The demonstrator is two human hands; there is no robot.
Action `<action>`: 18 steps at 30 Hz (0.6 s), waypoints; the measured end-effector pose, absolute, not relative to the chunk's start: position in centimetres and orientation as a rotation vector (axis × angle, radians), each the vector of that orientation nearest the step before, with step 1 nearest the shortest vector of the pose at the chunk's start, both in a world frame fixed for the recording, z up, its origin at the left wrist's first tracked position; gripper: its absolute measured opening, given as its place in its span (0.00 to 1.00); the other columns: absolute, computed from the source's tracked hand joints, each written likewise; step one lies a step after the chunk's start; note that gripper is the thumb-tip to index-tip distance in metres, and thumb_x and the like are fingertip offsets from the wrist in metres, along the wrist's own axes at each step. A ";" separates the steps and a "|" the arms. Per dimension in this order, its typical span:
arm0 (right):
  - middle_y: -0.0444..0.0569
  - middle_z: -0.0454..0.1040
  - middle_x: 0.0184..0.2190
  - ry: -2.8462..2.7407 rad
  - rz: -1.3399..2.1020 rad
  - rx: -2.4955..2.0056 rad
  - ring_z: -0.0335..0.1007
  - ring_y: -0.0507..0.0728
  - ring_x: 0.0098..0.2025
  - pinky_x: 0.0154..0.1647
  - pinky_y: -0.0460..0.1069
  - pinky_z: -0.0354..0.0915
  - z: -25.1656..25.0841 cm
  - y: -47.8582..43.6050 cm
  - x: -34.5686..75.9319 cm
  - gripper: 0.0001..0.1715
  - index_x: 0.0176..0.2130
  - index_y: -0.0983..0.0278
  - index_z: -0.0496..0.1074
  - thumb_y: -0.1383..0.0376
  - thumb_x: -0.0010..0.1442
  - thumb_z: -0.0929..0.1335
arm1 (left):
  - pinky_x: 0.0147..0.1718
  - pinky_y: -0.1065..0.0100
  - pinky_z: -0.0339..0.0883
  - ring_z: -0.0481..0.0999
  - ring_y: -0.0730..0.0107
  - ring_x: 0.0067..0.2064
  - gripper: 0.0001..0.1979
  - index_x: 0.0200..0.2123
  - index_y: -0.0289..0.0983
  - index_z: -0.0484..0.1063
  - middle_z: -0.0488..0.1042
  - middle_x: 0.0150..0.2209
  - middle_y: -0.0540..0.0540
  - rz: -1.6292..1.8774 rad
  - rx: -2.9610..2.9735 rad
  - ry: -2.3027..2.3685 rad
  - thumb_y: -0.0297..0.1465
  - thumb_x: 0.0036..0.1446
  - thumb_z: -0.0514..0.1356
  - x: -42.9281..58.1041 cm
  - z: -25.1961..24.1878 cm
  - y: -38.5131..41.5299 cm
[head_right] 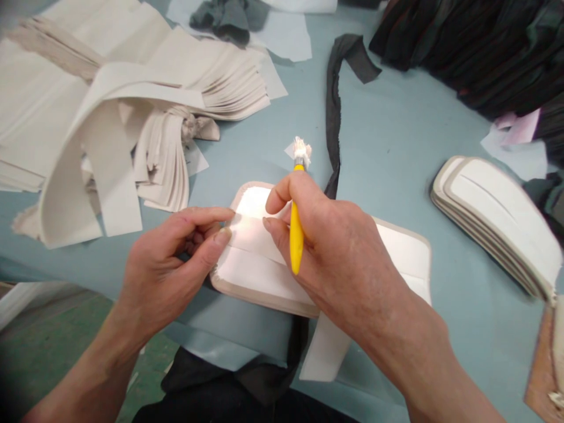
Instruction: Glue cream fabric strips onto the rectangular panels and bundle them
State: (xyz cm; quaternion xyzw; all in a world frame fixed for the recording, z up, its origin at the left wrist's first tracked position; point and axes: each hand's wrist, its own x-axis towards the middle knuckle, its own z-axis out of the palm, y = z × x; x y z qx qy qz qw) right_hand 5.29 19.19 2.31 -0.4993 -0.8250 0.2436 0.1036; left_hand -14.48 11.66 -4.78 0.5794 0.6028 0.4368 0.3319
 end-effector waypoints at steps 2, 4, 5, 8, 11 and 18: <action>0.42 0.74 0.26 -2.431 0.719 -1.476 0.69 0.56 0.23 0.26 0.51 0.60 2.2 19.3 5.2 0.03 0.42 0.57 0.66 0.62 0.66 0.65 | 0.28 0.70 0.60 0.65 0.78 0.27 0.09 0.49 0.40 0.80 0.70 0.29 0.55 1.108 1.531 1.546 0.28 0.68 0.62 -14.6 -4.7 11.9; 0.41 0.73 0.25 -2.429 0.707 -1.481 0.68 0.55 0.22 0.26 0.51 0.60 2.1 19.3 5.3 0.03 0.42 0.57 0.67 0.62 0.66 0.65 | 0.28 0.70 0.61 0.65 0.78 0.27 0.09 0.49 0.39 0.80 0.69 0.28 0.55 1.086 1.538 1.533 0.28 0.68 0.62 -14.6 -4.7 12.1; 0.41 0.73 0.25 -2.430 0.698 -1.481 0.67 0.55 0.22 0.26 0.51 0.61 2.1 19.4 5.3 0.03 0.42 0.57 0.67 0.62 0.65 0.65 | 0.28 0.70 0.60 0.65 0.78 0.27 0.09 0.49 0.39 0.80 0.69 0.28 0.55 1.079 1.537 1.531 0.29 0.68 0.62 -14.7 -4.6 12.1; 0.41 0.72 0.26 -2.442 0.684 -1.453 0.67 0.54 0.23 0.26 0.50 0.60 2.1 19.5 5.4 0.04 0.41 0.57 0.67 0.64 0.64 0.66 | 0.27 0.70 0.60 0.65 0.78 0.27 0.10 0.49 0.39 0.80 0.68 0.28 0.55 1.037 1.534 1.530 0.29 0.68 0.62 -14.8 -4.5 12.0; 0.41 0.73 0.27 -2.446 0.675 -1.435 0.68 0.55 0.23 0.27 0.50 0.61 2.0 19.5 5.5 0.04 0.41 0.57 0.66 0.64 0.64 0.67 | 0.28 0.69 0.60 0.65 0.77 0.27 0.11 0.50 0.40 0.80 0.69 0.28 0.55 0.998 1.531 1.533 0.29 0.68 0.61 -14.9 -4.3 12.1; 0.43 0.73 0.27 -2.433 0.692 -1.475 0.70 0.57 0.25 0.28 0.53 0.62 1.8 19.3 5.3 0.05 0.42 0.57 0.66 0.62 0.63 0.66 | 0.29 0.69 0.60 0.67 0.77 0.27 0.08 0.46 0.41 0.81 0.69 0.27 0.56 0.986 1.510 1.575 0.31 0.67 0.62 -14.5 -3.9 12.6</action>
